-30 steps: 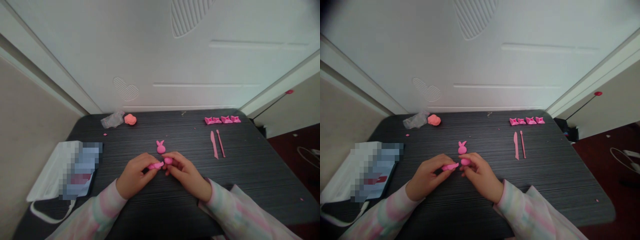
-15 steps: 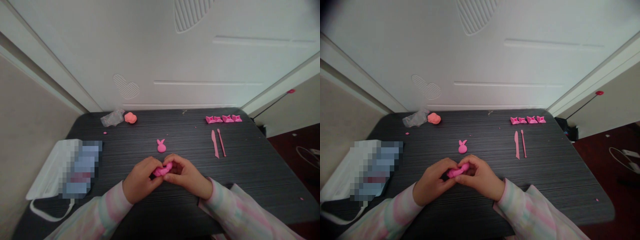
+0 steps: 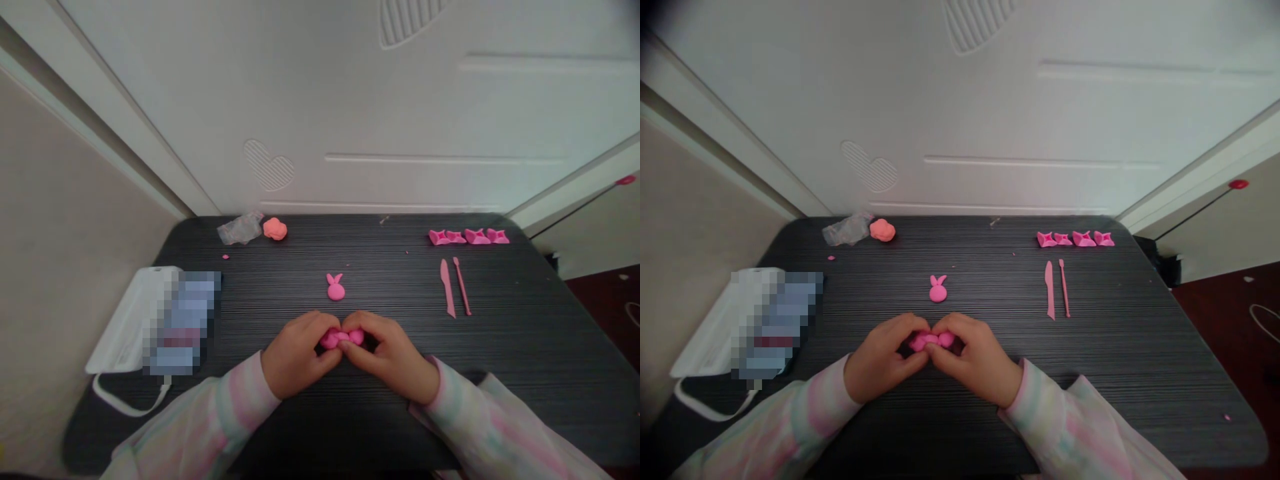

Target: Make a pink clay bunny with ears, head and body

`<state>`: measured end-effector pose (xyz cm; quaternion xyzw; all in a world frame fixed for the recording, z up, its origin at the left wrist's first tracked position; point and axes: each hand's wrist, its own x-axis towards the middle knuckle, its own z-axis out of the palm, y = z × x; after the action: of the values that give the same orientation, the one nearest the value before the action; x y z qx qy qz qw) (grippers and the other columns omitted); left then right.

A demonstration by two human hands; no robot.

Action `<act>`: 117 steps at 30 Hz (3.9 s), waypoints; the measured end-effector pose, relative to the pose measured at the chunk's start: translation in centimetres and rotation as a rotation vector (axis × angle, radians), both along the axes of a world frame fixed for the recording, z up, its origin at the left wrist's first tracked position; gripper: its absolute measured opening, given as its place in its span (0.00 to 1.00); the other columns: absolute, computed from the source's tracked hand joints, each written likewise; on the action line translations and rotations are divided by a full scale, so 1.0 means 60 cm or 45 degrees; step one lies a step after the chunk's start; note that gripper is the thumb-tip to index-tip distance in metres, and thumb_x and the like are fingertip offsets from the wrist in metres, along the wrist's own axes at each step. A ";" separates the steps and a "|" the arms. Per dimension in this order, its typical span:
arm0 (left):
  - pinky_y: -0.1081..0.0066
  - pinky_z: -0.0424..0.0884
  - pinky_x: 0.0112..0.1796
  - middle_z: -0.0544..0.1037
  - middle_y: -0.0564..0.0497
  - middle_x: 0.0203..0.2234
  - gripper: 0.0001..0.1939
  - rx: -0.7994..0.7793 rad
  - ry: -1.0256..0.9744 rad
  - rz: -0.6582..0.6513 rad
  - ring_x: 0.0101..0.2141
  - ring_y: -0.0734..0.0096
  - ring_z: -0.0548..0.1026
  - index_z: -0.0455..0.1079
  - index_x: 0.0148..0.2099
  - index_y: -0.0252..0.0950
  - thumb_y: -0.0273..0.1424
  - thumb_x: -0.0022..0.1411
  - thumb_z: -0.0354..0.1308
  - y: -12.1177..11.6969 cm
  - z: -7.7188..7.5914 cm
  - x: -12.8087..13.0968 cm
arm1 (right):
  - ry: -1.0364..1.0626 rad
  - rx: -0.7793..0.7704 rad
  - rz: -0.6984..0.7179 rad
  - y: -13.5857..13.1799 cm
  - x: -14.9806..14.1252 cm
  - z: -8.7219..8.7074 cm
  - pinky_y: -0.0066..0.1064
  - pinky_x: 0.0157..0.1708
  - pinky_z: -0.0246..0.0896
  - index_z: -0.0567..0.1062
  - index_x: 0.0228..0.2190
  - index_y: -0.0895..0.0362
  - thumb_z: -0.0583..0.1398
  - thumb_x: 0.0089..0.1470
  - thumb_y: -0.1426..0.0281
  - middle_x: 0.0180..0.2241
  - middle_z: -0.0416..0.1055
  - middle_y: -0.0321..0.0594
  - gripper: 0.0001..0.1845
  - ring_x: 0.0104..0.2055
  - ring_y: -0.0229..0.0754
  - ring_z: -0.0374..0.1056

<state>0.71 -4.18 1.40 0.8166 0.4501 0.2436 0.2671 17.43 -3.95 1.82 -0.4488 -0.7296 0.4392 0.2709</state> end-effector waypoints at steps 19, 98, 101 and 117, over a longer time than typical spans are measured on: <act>0.78 0.56 0.24 0.62 0.58 0.17 0.01 -0.523 -0.362 0.004 0.20 0.81 0.59 0.63 0.26 0.34 0.26 0.49 0.52 0.009 0.020 -0.008 | 0.377 -0.588 -0.106 -0.002 0.013 0.011 0.24 0.18 0.46 0.68 0.23 0.58 0.58 0.46 0.68 0.16 0.57 0.29 0.06 0.18 0.29 0.51; 0.60 0.60 0.48 0.70 0.42 0.40 0.17 0.270 0.405 0.825 0.45 0.58 0.66 0.65 0.43 0.32 0.37 0.55 0.47 0.109 -0.027 -0.123 | 0.533 -0.532 -0.261 0.008 0.022 -0.013 0.28 0.19 0.39 0.55 0.11 0.56 0.47 0.54 0.54 0.12 0.48 0.29 0.27 0.16 0.30 0.44; 0.60 0.60 0.48 0.69 0.42 0.41 0.17 0.335 0.397 0.861 0.46 0.58 0.65 0.65 0.43 0.32 0.36 0.55 0.48 0.107 -0.026 -0.121 | 0.702 -0.572 -0.358 0.006 0.025 -0.020 0.28 0.18 0.37 0.53 0.10 0.56 0.47 0.54 0.55 0.11 0.45 0.28 0.27 0.15 0.29 0.42; 0.58 0.59 0.49 0.68 0.38 0.45 0.21 0.416 0.488 0.861 0.47 0.56 0.64 0.64 0.49 0.28 0.28 0.51 0.51 0.091 -0.027 -0.104 | 0.885 -0.728 -0.337 0.011 0.015 -0.015 0.25 0.38 0.54 0.70 0.33 0.54 0.60 0.46 0.68 0.31 0.68 0.33 0.08 0.34 0.31 0.61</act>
<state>-5.55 1.30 -0.21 0.6850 0.6897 0.2294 -0.0495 18.33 -3.29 0.95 -0.4209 -0.3816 0.7087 0.4183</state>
